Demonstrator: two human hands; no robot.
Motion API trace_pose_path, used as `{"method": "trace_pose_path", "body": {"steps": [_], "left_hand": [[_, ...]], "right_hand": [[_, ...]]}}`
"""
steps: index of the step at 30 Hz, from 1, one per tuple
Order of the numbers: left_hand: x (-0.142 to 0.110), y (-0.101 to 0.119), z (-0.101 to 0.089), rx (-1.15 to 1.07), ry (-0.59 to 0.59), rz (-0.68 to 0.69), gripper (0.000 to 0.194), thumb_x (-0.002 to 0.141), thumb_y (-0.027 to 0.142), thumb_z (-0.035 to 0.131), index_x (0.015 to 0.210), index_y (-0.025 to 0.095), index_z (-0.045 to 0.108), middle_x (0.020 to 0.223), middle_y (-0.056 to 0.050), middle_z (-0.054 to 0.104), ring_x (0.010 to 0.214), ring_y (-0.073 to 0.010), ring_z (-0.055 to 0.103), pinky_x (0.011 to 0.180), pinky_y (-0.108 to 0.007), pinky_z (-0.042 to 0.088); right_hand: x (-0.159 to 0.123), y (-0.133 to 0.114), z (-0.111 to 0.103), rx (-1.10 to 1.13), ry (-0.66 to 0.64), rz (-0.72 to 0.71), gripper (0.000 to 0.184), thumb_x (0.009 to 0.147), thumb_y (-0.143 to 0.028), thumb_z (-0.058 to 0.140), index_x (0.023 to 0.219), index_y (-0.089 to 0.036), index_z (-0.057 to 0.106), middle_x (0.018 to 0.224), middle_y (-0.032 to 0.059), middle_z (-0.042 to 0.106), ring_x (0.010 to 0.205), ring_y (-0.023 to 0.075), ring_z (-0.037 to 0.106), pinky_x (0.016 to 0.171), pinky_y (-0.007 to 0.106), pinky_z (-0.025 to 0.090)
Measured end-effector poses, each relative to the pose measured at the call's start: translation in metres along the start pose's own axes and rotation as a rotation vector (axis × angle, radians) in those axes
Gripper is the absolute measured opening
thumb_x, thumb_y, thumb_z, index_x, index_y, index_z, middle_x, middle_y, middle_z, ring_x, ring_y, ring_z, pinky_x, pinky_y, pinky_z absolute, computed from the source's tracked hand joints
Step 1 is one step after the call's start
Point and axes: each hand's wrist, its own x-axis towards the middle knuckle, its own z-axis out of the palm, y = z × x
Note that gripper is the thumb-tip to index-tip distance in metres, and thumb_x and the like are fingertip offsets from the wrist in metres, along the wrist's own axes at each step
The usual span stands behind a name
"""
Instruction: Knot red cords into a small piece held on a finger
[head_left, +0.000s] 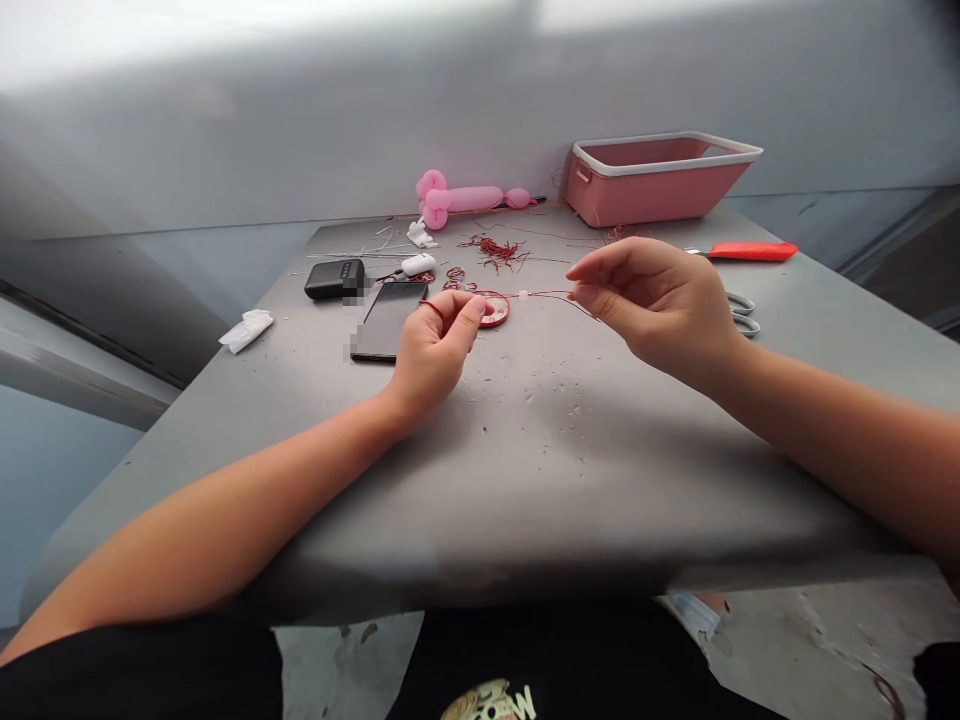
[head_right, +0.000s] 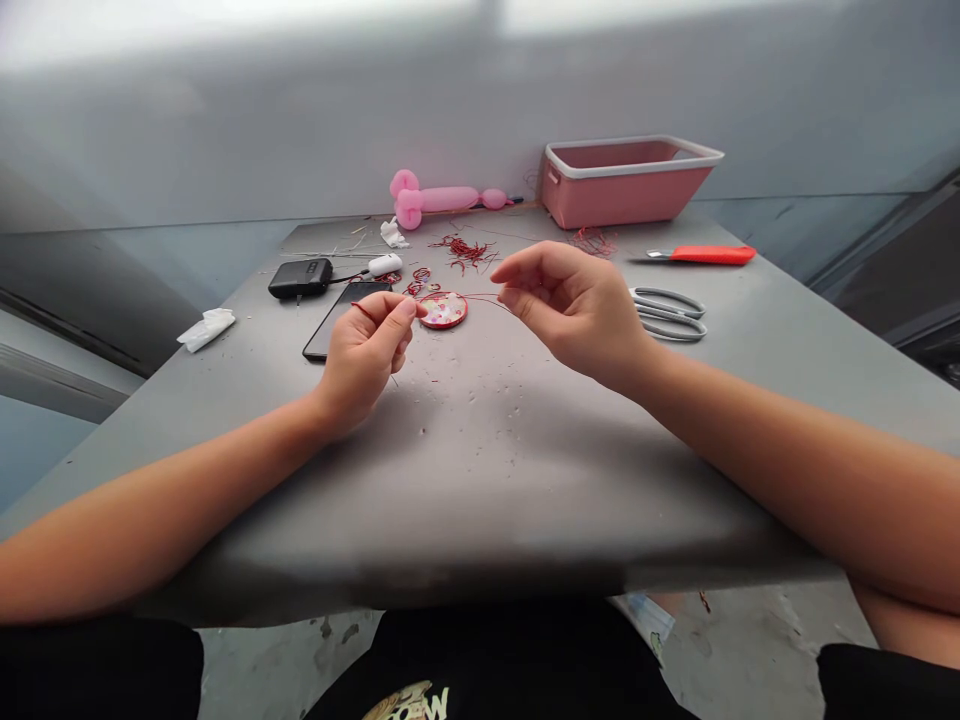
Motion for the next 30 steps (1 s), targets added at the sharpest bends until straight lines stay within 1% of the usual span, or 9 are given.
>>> {"method": "trace_pose_path", "body": {"steps": [3, 9, 11, 14, 16, 20, 25, 27, 30], "left_hand": [[0.000, 0.000, -0.001, 0.007, 0.006, -0.002, 0.019, 0.086, 0.034, 0.061, 0.075, 0.019, 0.061, 0.061, 0.003, 0.050, 0.050, -0.0074, 0.038, 0.047, -0.024, 0.032], [-0.001, 0.000, 0.000, 0.006, -0.027, 0.001, 0.019, 0.087, 0.037, 0.061, 0.080, 0.019, 0.064, 0.056, 0.005, 0.043, 0.049, -0.0076, 0.035, 0.048, -0.024, 0.032], [-0.002, 0.000, 0.000, -0.018, -0.074, -0.033, 0.023, 0.089, 0.040, 0.058, 0.086, 0.019, 0.067, 0.055, 0.005, 0.043, 0.046, -0.0071, 0.031, 0.045, -0.025, 0.028], [-0.005, 0.001, 0.002, -0.097, -0.188, -0.146, 0.036, 0.093, 0.049, 0.049, 0.095, 0.019, 0.068, 0.058, 0.003, 0.049, 0.042, -0.0059, 0.025, 0.041, -0.026, 0.020], [-0.007, 0.004, 0.004, -0.156, -0.245, -0.223, 0.037, 0.093, 0.050, 0.047, 0.100, 0.019, 0.067, 0.062, 0.001, 0.053, 0.041, -0.0053, 0.024, 0.040, -0.026, 0.018], [-0.010, 0.010, 0.008, -0.257, -0.260, -0.295, 0.021, 0.092, 0.039, 0.052, 0.098, 0.022, 0.064, 0.072, 0.001, 0.056, 0.042, -0.0050, 0.029, 0.040, -0.025, 0.020], [-0.013, 0.011, 0.010, -0.295, -0.243, -0.324, 0.020, 0.093, 0.035, 0.049, 0.097, 0.024, 0.065, 0.075, 0.000, 0.057, 0.042, -0.0046, 0.026, 0.040, -0.023, 0.021], [-0.013, 0.012, 0.010, -0.297, -0.240, -0.315, 0.020, 0.093, 0.032, 0.049, 0.100, 0.025, 0.066, 0.080, -0.001, 0.059, 0.045, -0.0050, 0.033, 0.040, -0.022, 0.026], [-0.011, 0.013, 0.008, -0.318, -0.263, -0.316, 0.020, 0.090, 0.031, 0.053, 0.102, 0.025, 0.069, 0.091, -0.003, 0.063, 0.051, -0.0056, 0.043, 0.043, -0.020, 0.035]], "right_hand": [[0.000, 0.000, 0.000, 0.007, 0.000, 0.000, 0.011, 0.081, -0.017, 0.068, 0.089, -0.024, 0.067, 0.083, 0.0004, 0.067, 0.077, 0.0137, 0.064, 0.066, 0.030, 0.055], [-0.001, -0.002, 0.002, 0.023, 0.009, -0.002, 0.009, 0.081, -0.018, 0.069, 0.087, -0.024, 0.067, 0.082, 0.0000, 0.067, 0.074, 0.0131, 0.062, 0.065, 0.030, 0.053], [-0.002, -0.003, 0.003, 0.039, 0.005, -0.023, 0.009, 0.081, -0.017, 0.068, 0.086, -0.024, 0.067, 0.082, 0.0002, 0.067, 0.074, 0.0133, 0.062, 0.065, 0.031, 0.052], [-0.003, -0.004, 0.004, 0.064, -0.009, -0.097, 0.008, 0.083, -0.017, 0.067, 0.086, -0.024, 0.067, 0.082, 0.0006, 0.066, 0.074, 0.0142, 0.061, 0.065, 0.032, 0.051], [-0.004, -0.005, 0.004, 0.049, -0.025, -0.153, 0.010, 0.084, -0.016, 0.065, 0.087, -0.025, 0.066, 0.081, 0.0010, 0.065, 0.075, 0.0150, 0.061, 0.066, 0.033, 0.051], [-0.005, -0.006, 0.002, -0.064, -0.066, -0.260, 0.012, 0.087, -0.015, 0.061, 0.089, -0.027, 0.064, 0.080, 0.0025, 0.063, 0.075, 0.0168, 0.059, 0.064, 0.034, 0.048], [-0.005, -0.010, 0.000, -0.189, -0.077, -0.328, 0.007, 0.087, -0.022, 0.061, 0.090, -0.027, 0.065, 0.074, 0.0026, 0.062, 0.066, 0.0161, 0.055, 0.058, 0.033, 0.044], [-0.006, -0.012, 0.000, -0.224, -0.081, -0.328, 0.004, 0.086, -0.024, 0.063, 0.088, -0.026, 0.067, 0.071, 0.0016, 0.062, 0.061, 0.0142, 0.052, 0.055, 0.032, 0.043], [-0.005, -0.015, 0.000, -0.281, -0.093, -0.304, 0.008, 0.087, -0.023, 0.062, 0.084, -0.027, 0.068, 0.070, 0.0005, 0.064, 0.058, 0.0131, 0.051, 0.055, 0.030, 0.042]]}}
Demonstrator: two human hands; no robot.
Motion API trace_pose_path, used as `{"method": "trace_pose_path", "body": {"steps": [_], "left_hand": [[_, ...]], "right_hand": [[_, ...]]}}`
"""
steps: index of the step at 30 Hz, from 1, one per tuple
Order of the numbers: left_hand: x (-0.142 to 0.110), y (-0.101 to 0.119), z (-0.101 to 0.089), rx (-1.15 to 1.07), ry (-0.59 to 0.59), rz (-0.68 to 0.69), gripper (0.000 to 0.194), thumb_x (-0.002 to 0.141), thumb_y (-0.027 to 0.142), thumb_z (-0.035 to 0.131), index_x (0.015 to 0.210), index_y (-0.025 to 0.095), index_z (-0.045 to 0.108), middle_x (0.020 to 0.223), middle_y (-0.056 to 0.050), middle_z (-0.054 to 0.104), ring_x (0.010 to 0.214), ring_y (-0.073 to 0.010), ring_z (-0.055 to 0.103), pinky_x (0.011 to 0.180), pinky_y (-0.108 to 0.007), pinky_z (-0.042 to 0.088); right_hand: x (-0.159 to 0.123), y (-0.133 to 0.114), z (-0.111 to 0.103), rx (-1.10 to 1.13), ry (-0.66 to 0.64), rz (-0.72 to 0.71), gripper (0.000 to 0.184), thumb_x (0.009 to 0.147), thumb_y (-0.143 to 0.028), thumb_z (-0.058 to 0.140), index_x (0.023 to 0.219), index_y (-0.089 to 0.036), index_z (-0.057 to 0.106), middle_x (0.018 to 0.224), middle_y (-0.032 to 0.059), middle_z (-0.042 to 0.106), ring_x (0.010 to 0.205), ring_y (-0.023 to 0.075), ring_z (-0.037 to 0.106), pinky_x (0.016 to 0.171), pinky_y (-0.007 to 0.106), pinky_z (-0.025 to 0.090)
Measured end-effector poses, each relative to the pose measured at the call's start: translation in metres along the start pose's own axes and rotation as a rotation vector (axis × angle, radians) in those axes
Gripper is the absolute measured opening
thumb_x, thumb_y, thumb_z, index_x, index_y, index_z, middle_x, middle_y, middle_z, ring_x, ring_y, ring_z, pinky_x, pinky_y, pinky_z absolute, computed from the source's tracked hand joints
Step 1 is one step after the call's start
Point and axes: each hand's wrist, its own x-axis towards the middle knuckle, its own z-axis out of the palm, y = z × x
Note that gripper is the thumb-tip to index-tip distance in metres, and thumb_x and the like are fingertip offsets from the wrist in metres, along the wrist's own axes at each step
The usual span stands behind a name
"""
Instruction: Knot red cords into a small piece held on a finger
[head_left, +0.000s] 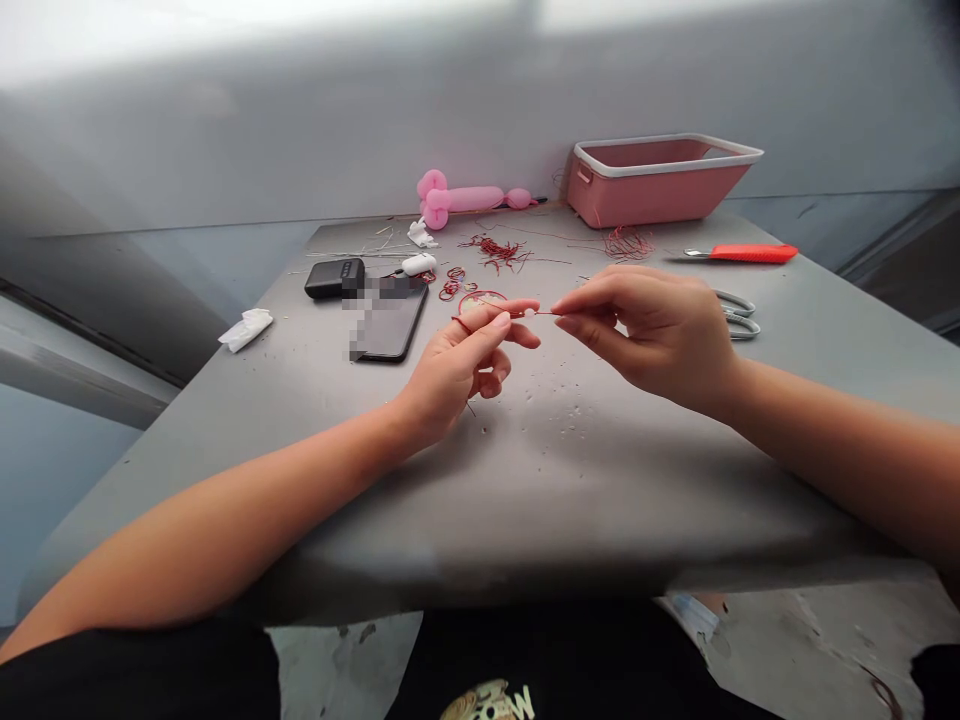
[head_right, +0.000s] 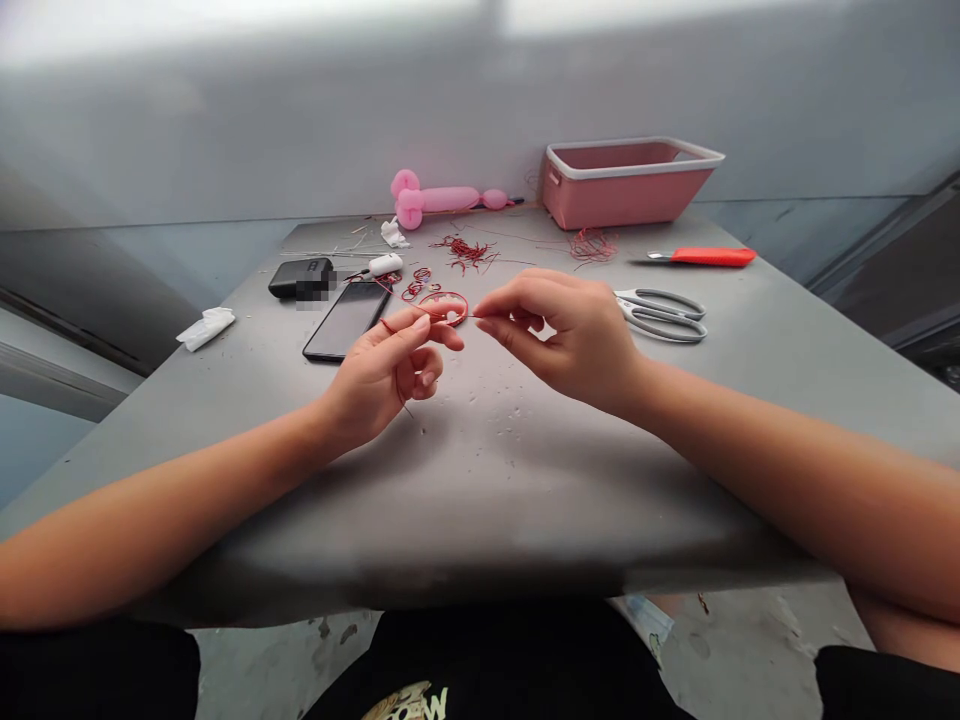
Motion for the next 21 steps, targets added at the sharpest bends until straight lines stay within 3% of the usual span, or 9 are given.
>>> {"method": "trace_pose_path", "body": {"steps": [4, 8, 16, 21], "left_hand": [[0.004, 0.003, -0.009, -0.075, -0.120, -0.077, 0.016, 0.084, 0.035, 0.063, 0.089, 0.022, 0.071, 0.093, -0.004, 0.066, 0.057, -0.0068, 0.051, 0.047, -0.020, 0.043], [0.006, 0.002, -0.016, -0.025, -0.207, -0.072, 0.019, 0.081, 0.030, 0.068, 0.099, 0.025, 0.073, 0.101, -0.004, 0.068, 0.068, -0.0084, 0.061, 0.059, -0.022, 0.053], [0.003, 0.003, -0.013, -0.105, -0.111, -0.085, 0.021, 0.083, 0.031, 0.070, 0.103, 0.022, 0.074, 0.102, -0.004, 0.071, 0.082, -0.0086, 0.066, 0.082, -0.023, 0.055], [0.003, 0.003, -0.015, -0.073, -0.130, -0.108, 0.024, 0.086, 0.034, 0.067, 0.108, 0.024, 0.072, 0.109, -0.004, 0.073, 0.092, -0.0131, 0.068, 0.088, -0.029, 0.053]], "right_hand": [[0.001, 0.004, -0.001, 0.044, -0.075, 0.012, 0.008, 0.086, -0.024, 0.062, 0.085, -0.027, 0.069, 0.072, -0.0005, 0.066, 0.061, 0.0136, 0.055, 0.056, 0.030, 0.043], [0.000, 0.010, 0.000, 0.105, -0.129, 0.013, 0.008, 0.087, -0.025, 0.062, 0.085, -0.028, 0.069, 0.073, -0.0017, 0.066, 0.059, 0.0125, 0.055, 0.055, 0.029, 0.043], [0.003, 0.018, -0.002, 0.096, -0.059, -0.045, 0.005, 0.086, -0.024, 0.065, 0.086, -0.026, 0.070, 0.071, 0.0000, 0.066, 0.061, 0.0142, 0.056, 0.054, 0.030, 0.044], [0.004, 0.024, -0.004, 0.047, -0.044, -0.115, 0.010, 0.087, -0.021, 0.064, 0.087, -0.029, 0.070, 0.071, 0.0004, 0.066, 0.062, 0.0159, 0.057, 0.053, 0.032, 0.045]]}}
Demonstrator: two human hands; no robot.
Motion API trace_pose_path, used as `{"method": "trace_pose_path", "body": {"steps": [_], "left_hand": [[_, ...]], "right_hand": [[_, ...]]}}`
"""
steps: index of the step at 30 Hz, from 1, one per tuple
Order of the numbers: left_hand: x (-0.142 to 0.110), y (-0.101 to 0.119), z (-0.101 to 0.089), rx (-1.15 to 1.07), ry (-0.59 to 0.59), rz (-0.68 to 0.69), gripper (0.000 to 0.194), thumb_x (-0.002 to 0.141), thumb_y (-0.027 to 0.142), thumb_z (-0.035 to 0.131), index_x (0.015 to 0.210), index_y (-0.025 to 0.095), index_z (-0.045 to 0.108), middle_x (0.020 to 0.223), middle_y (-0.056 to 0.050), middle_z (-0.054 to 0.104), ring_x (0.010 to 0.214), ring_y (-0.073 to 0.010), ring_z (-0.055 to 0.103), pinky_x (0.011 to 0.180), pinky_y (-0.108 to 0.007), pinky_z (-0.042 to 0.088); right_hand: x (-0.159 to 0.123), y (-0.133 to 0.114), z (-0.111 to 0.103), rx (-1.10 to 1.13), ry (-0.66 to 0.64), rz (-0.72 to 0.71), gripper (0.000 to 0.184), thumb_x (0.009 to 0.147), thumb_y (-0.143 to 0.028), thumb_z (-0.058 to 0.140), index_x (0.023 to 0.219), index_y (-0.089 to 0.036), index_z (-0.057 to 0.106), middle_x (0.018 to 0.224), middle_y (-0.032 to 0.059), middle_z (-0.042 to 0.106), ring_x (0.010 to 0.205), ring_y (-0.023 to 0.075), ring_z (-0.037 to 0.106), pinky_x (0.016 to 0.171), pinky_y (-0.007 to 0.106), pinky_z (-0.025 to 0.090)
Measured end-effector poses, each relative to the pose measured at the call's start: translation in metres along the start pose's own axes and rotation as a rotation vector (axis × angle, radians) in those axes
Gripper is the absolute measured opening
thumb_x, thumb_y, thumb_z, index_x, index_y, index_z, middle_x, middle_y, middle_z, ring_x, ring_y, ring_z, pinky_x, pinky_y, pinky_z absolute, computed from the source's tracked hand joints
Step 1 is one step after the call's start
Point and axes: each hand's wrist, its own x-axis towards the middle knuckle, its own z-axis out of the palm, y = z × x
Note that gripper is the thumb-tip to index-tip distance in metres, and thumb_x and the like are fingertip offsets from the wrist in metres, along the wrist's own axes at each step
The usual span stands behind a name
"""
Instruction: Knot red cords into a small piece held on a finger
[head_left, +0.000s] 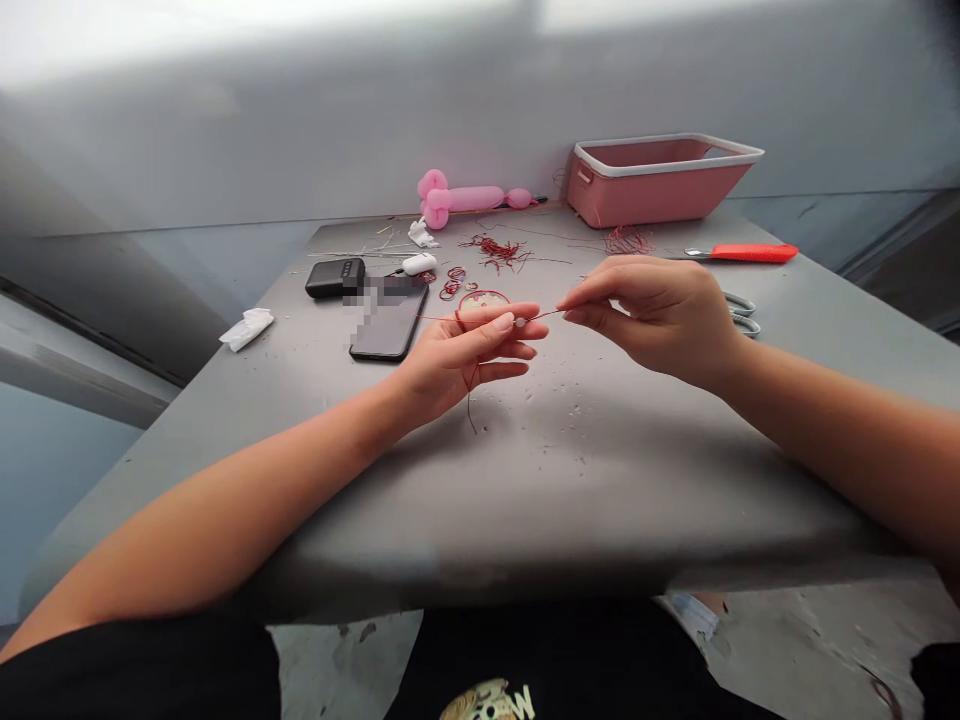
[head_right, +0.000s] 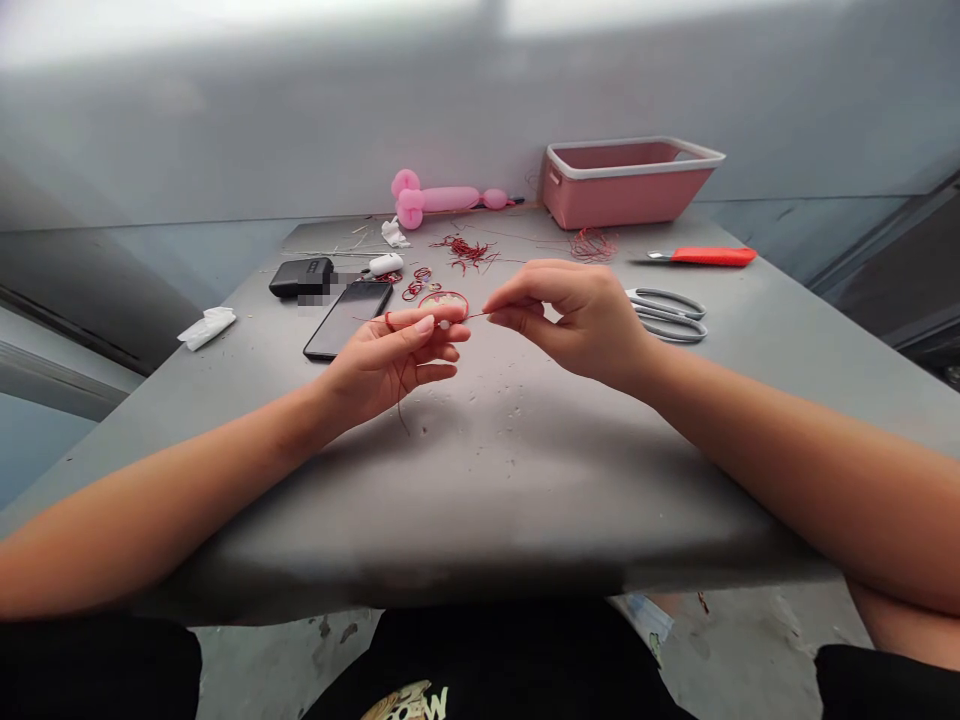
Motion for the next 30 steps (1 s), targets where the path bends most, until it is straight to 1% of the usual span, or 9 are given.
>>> {"method": "trace_pose_path", "body": {"steps": [6, 8, 13, 15, 19, 21, 23, 25, 30], "left_hand": [[0.000, -0.007, 0.002, 0.059, 0.039, -0.036, 0.027, 0.084, 0.036, 0.069, 0.110, 0.028, 0.072, 0.101, -0.002, 0.076, 0.094, -0.0138, 0.071, 0.084, -0.026, 0.054], [0.000, -0.009, 0.005, 0.035, 0.072, -0.018, 0.025, 0.085, 0.035, 0.069, 0.109, 0.027, 0.072, 0.100, -0.001, 0.077, 0.094, -0.0130, 0.071, 0.083, -0.024, 0.054], [0.000, -0.009, 0.008, -0.014, 0.132, 0.027, 0.021, 0.086, 0.030, 0.068, 0.105, 0.024, 0.073, 0.095, -0.001, 0.077, 0.091, -0.0123, 0.072, 0.082, -0.023, 0.054], [0.001, -0.009, 0.008, -0.023, 0.158, 0.035, 0.020, 0.086, 0.029, 0.068, 0.105, 0.023, 0.073, 0.094, -0.001, 0.077, 0.090, -0.0119, 0.072, 0.081, -0.023, 0.055], [0.000, -0.009, 0.009, -0.035, 0.188, 0.065, 0.019, 0.086, 0.028, 0.068, 0.104, 0.024, 0.073, 0.096, -0.001, 0.077, 0.092, -0.0124, 0.072, 0.083, -0.023, 0.055], [0.000, -0.010, 0.010, -0.030, 0.180, 0.089, 0.020, 0.086, 0.030, 0.068, 0.105, 0.025, 0.072, 0.098, -0.001, 0.077, 0.096, -0.0140, 0.072, 0.086, -0.026, 0.054], [-0.002, -0.010, 0.013, -0.020, 0.161, 0.098, 0.022, 0.086, 0.032, 0.068, 0.106, 0.026, 0.072, 0.101, -0.001, 0.077, 0.099, -0.0153, 0.071, 0.089, -0.027, 0.053], [-0.003, -0.009, 0.015, -0.014, 0.140, 0.093, 0.023, 0.086, 0.033, 0.067, 0.108, 0.027, 0.072, 0.102, -0.001, 0.077, 0.102, -0.0162, 0.071, 0.091, -0.029, 0.052], [-0.006, -0.009, 0.019, -0.005, 0.108, 0.101, 0.027, 0.087, 0.037, 0.066, 0.113, 0.028, 0.069, 0.105, -0.002, 0.076, 0.107, -0.0190, 0.069, 0.094, -0.033, 0.051]], "right_hand": [[0.001, 0.011, -0.002, -0.121, 0.006, -0.187, 0.005, 0.085, -0.024, 0.068, 0.084, -0.026, 0.072, 0.078, 0.0030, 0.066, 0.070, 0.0172, 0.060, 0.060, 0.034, 0.049], [0.002, 0.011, -0.005, -0.094, -0.020, -0.148, 0.004, 0.084, -0.026, 0.068, 0.084, -0.025, 0.073, 0.077, 0.0024, 0.065, 0.068, 0.0155, 0.059, 0.058, 0.032, 0.048], [0.006, 0.004, -0.014, -0.027, -0.092, 0.094, 0.012, 0.085, -0.034, 0.067, 0.078, -0.025, 0.072, 0.072, 0.0010, 0.064, 0.060, 0.0138, 0.056, 0.048, 0.030, 0.041], [0.005, 0.002, -0.015, -0.117, -0.083, 0.085, 0.011, 0.085, -0.034, 0.067, 0.078, -0.026, 0.071, 0.072, 0.0012, 0.065, 0.061, 0.0150, 0.057, 0.049, 0.031, 0.041], [0.000, -0.003, -0.010, -0.487, -0.030, -0.122, 0.014, 0.088, -0.028, 0.061, 0.077, -0.024, 0.068, 0.072, 0.0030, 0.069, 0.067, 0.0192, 0.059, 0.065, 0.038, 0.043], [-0.004, -0.009, -0.004, -0.636, -0.047, -0.140, 0.018, 0.090, -0.026, 0.057, 0.075, -0.023, 0.066, 0.067, 0.0029, 0.069, 0.067, 0.0203, 0.059, 0.067, 0.039, 0.041], [-0.007, -0.016, 0.002, -0.687, -0.057, -0.089, 0.021, 0.090, -0.027, 0.054, 0.073, -0.022, 0.064, 0.062, 0.0025, 0.067, 0.063, 0.0201, 0.059, 0.065, 0.037, 0.041], [-0.009, -0.023, 0.007, -0.650, -0.077, -0.014, 0.020, 0.090, -0.027, 0.053, 0.076, -0.021, 0.066, 0.064, 0.0026, 0.068, 0.061, 0.0196, 0.060, 0.064, 0.036, 0.042], [-0.008, -0.034, 0.011, -0.378, -0.037, 0.189, 0.015, 0.089, -0.019, 0.055, 0.092, -0.024, 0.069, 0.074, -0.0025, 0.073, 0.055, 0.0126, 0.060, 0.056, 0.027, 0.044]]}}
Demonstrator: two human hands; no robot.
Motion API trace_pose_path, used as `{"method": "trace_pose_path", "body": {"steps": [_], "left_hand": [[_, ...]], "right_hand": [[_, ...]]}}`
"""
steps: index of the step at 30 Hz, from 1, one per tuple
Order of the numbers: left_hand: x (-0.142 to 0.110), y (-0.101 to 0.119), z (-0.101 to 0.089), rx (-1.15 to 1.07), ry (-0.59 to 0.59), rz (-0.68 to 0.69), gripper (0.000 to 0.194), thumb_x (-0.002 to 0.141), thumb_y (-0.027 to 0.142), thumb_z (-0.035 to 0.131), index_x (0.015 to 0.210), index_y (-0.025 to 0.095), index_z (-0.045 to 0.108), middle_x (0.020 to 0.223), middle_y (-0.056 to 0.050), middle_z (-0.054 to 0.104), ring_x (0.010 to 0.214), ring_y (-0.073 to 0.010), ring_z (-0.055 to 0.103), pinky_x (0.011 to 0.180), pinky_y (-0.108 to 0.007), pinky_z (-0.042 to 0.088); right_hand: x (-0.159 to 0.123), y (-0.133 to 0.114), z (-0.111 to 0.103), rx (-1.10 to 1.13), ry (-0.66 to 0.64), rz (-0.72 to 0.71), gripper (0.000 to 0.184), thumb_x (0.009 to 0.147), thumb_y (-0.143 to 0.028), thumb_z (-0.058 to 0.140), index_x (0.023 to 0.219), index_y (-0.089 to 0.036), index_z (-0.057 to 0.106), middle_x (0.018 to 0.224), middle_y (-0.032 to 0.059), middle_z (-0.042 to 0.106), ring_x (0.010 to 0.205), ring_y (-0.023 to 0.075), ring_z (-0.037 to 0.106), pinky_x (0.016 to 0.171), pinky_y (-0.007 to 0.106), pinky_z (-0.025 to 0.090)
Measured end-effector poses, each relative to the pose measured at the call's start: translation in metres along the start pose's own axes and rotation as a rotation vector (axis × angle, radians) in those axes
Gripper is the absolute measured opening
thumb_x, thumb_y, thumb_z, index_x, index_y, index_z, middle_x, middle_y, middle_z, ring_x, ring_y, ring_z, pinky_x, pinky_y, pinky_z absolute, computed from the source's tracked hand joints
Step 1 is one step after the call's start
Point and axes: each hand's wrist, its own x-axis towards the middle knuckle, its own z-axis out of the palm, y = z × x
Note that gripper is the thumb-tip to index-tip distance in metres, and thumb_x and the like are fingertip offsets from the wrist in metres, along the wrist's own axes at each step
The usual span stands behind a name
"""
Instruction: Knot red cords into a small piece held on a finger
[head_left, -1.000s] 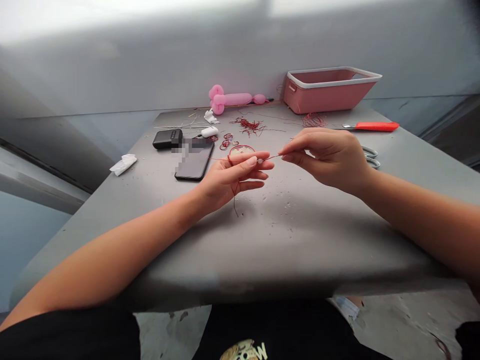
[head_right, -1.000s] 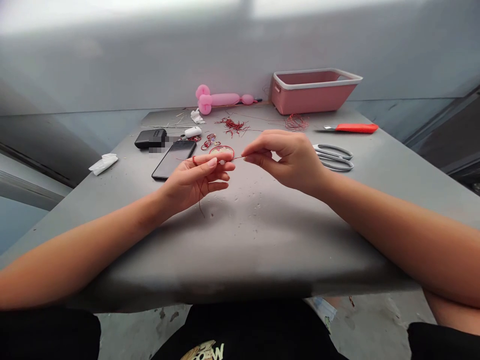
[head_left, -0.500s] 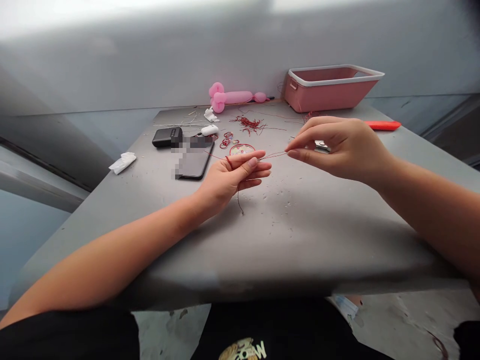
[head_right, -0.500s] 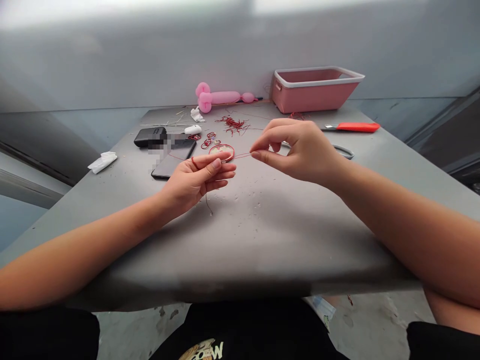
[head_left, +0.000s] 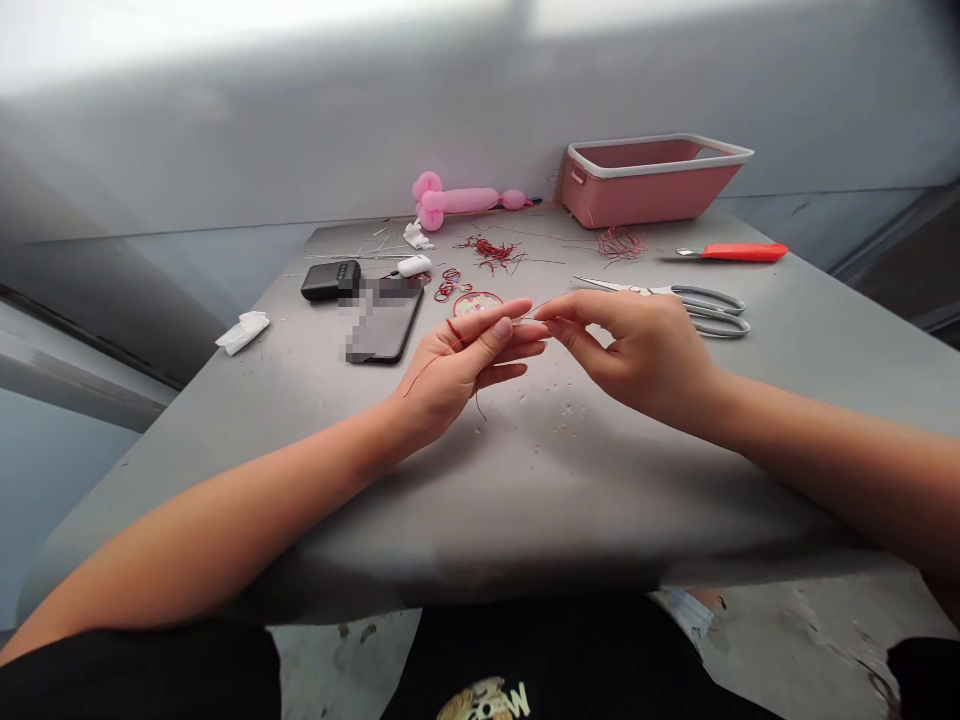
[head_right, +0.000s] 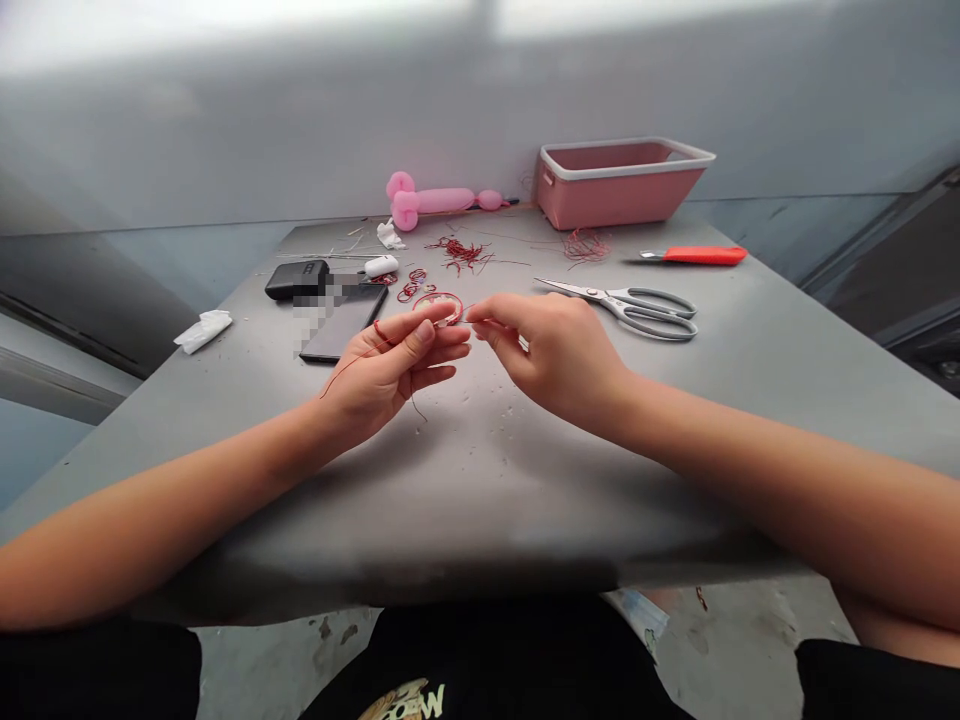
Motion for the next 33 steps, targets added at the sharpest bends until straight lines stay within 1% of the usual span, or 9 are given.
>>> {"method": "trace_pose_path", "body": {"steps": [4, 7, 10, 16, 19, 23, 26, 29, 33], "left_hand": [[-0.001, -0.001, 0.002, -0.045, 0.040, 0.041, 0.032, 0.087, 0.033, 0.066, 0.117, 0.028, 0.058, 0.100, 0.000, 0.077, 0.098, -0.0165, 0.071, 0.091, -0.034, 0.052], [-0.002, -0.001, 0.005, -0.084, 0.041, 0.029, 0.021, 0.086, 0.036, 0.067, 0.099, 0.023, 0.057, 0.096, 0.000, 0.076, 0.094, -0.0156, 0.071, 0.091, -0.034, 0.051], [-0.002, 0.000, 0.007, -0.110, 0.022, 0.035, 0.019, 0.084, 0.038, 0.069, 0.085, 0.021, 0.061, 0.098, 0.001, 0.074, 0.099, -0.0143, 0.068, 0.092, -0.032, 0.050], [-0.003, 0.000, 0.008, -0.207, 0.062, 0.017, 0.015, 0.074, 0.034, 0.078, 0.075, 0.024, 0.067, 0.089, 0.007, 0.066, 0.083, -0.0074, 0.062, 0.083, -0.024, 0.051], [-0.005, 0.001, 0.011, -0.255, 0.067, -0.013, 0.016, 0.075, 0.032, 0.078, 0.073, 0.023, 0.065, 0.087, 0.007, 0.065, 0.080, -0.0065, 0.061, 0.083, -0.024, 0.050], [-0.005, 0.005, 0.012, -0.303, 0.034, -0.079, 0.020, 0.074, 0.029, 0.079, 0.072, 0.021, 0.061, 0.091, 0.006, 0.067, 0.087, -0.0094, 0.064, 0.086, -0.026, 0.050], [-0.005, 0.005, 0.011, -0.297, 0.054, -0.057, 0.017, 0.075, 0.028, 0.078, 0.075, 0.022, 0.061, 0.090, 0.005, 0.068, 0.089, -0.0098, 0.064, 0.086, -0.026, 0.050], [-0.006, 0.001, 0.012, -0.281, 0.125, 0.028, 0.014, 0.077, 0.026, 0.076, 0.080, 0.023, 0.063, 0.090, 0.006, 0.066, 0.087, -0.0077, 0.062, 0.085, -0.025, 0.050], [-0.010, -0.006, 0.020, -0.297, 0.199, 0.067, 0.015, 0.076, 0.024, 0.077, 0.080, 0.023, 0.063, 0.092, 0.007, 0.066, 0.090, -0.0079, 0.062, 0.087, -0.026, 0.050]], "right_hand": [[0.002, -0.002, -0.002, 0.110, 0.082, -0.037, 0.016, 0.090, -0.016, 0.055, 0.093, -0.022, 0.069, 0.080, -0.0017, 0.075, 0.064, 0.0127, 0.067, 0.055, 0.024, 0.048], [0.001, -0.002, -0.002, 0.070, 0.162, -0.154, 0.015, 0.090, -0.014, 0.055, 0.091, -0.020, 0.069, 0.081, 0.0001, 0.076, 0.067, 0.0141, 0.069, 0.060, 0.025, 0.051], [-0.001, -0.005, -0.004, 0.067, 0.224, -0.260, 0.017, 0.090, -0.013, 0.055, 0.092, -0.023, 0.068, 0.082, -0.0001, 0.076, 0.069, 0.0152, 0.070, 0.064, 0.028, 0.053], [-0.003, -0.010, -0.007, 0.121, 0.195, -0.243, 0.020, 0.091, -0.017, 0.054, 0.096, -0.031, 0.067, 0.079, 0.0006, 0.074, 0.070, 0.0202, 0.069, 0.067, 0.038, 0.052], [-0.005, -0.007, -0.001, 0.103, 0.231, -0.270, 0.026, 0.092, -0.013, 0.052, 0.103, -0.033, 0.065, 0.086, 0.0004, 0.075, 0.075, 0.0201, 0.070, 0.073, 0.040, 0.050], [-0.008, -0.003, 0.006, 0.051, 0.227, -0.262, 0.031, 0.094, -0.014, 0.049, 0.114, -0.034, 0.062, 0.102, 0.0012, 0.075, 0.089, 0.0201, 0.071, 0.078, 0.039, 0.050], [-0.010, -0.001, 0.008, -0.039, 0.212, -0.311, 0.036, 0.094, -0.018, 0.052, 0.127, -0.030, 0.056, 0.112, 0.0061, 0.073, 0.094, 0.0226, 0.070, 0.079, 0.040, 0.049], [-0.012, -0.003, 0.013, -0.113, 0.159, -0.320, 0.045, 0.094, -0.031, 0.054, 0.137, -0.022, 0.049, 0.124, 0.0138, 0.067, 0.100, 0.0281, 0.068, 0.082, 0.044, 0.049], [-0.015, -0.008, 0.025, -0.016, 0.087, -0.282, 0.068, 0.091, -0.047, 0.055, 0.146, -0.012, 0.035, 0.135, 0.0232, 0.056, 0.118, 0.0344, 0.058, 0.095, 0.051, 0.047]]}}
